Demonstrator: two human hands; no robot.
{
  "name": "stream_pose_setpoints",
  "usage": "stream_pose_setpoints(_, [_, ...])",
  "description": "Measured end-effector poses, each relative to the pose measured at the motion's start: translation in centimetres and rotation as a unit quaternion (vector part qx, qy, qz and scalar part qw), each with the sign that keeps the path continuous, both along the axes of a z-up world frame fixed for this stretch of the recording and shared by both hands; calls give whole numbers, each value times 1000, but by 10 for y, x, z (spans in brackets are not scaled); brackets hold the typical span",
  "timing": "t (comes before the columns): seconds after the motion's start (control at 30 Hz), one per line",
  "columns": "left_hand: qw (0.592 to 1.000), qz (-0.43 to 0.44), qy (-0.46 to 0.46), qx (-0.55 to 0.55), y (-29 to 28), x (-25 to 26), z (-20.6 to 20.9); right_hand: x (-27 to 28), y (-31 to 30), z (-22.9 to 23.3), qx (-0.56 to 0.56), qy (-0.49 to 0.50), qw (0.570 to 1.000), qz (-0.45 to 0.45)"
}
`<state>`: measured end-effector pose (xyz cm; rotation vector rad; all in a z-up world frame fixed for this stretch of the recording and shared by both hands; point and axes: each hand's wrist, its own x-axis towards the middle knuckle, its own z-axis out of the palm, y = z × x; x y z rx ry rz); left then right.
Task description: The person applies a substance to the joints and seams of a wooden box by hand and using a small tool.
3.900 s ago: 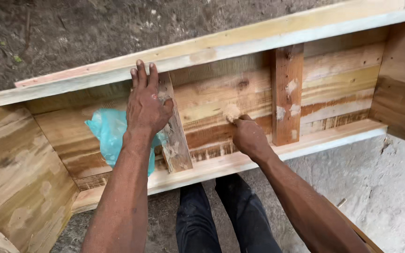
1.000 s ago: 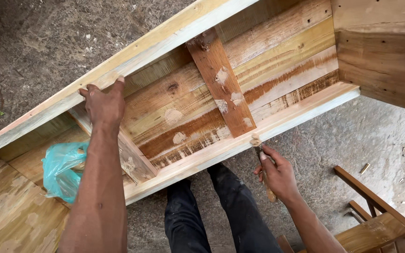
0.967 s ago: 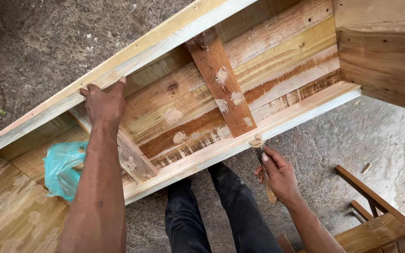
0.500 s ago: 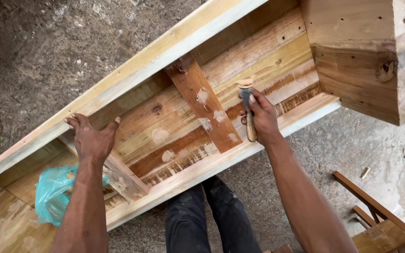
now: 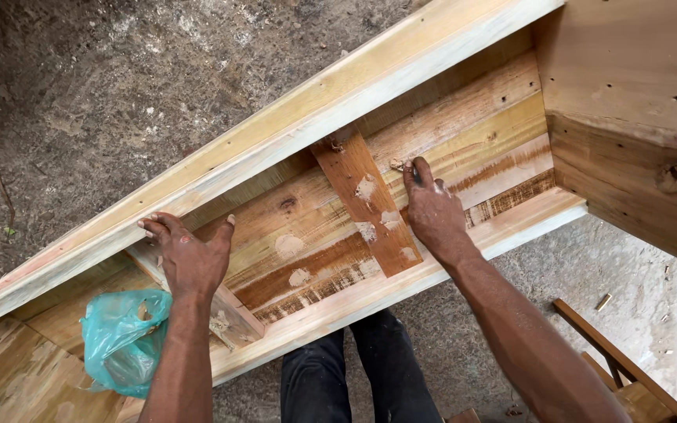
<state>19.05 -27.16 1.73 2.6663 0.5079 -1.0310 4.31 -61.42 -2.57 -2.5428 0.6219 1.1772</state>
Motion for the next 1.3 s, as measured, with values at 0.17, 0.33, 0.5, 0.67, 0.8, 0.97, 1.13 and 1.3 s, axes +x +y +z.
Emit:
stream_pose_setpoints(0.17, [1000, -11, 5, -6, 9, 7, -8, -19, -32, -53, 7, 39, 995, 89])
stream_pose_setpoints(0.33, [999, -1, 34, -5, 5, 11, 4, -2, -51, -38, 38, 98, 994, 9])
stream_pose_setpoints(0.5, [999, 28, 33, -1, 4, 4, -2, 8, -47, 5, 33, 57, 998, 23])
stream_pose_setpoints(0.67, [995, 96, -7, -10, -20, 16, -13, -16, -93, -55, 59, 56, 996, 38])
stream_pose_setpoints(0.8, [987, 163, 9, 3, -57, 33, -11, -3, -76, -45, 56, -5, 998, -39])
stream_pose_setpoints(0.97, [982, 188, 11, 34, -68, 37, -21, 2, -34, -28, 101, 38, 992, -62])
stream_pose_setpoints(1.13, [980, 174, 10, 95, -70, 38, -36, -27, -70, -52, 138, 48, 988, -54])
stream_pose_setpoints(1.3, [983, 149, 4, 109, -70, 39, -38, 46, -59, 10, 95, -78, 991, -43])
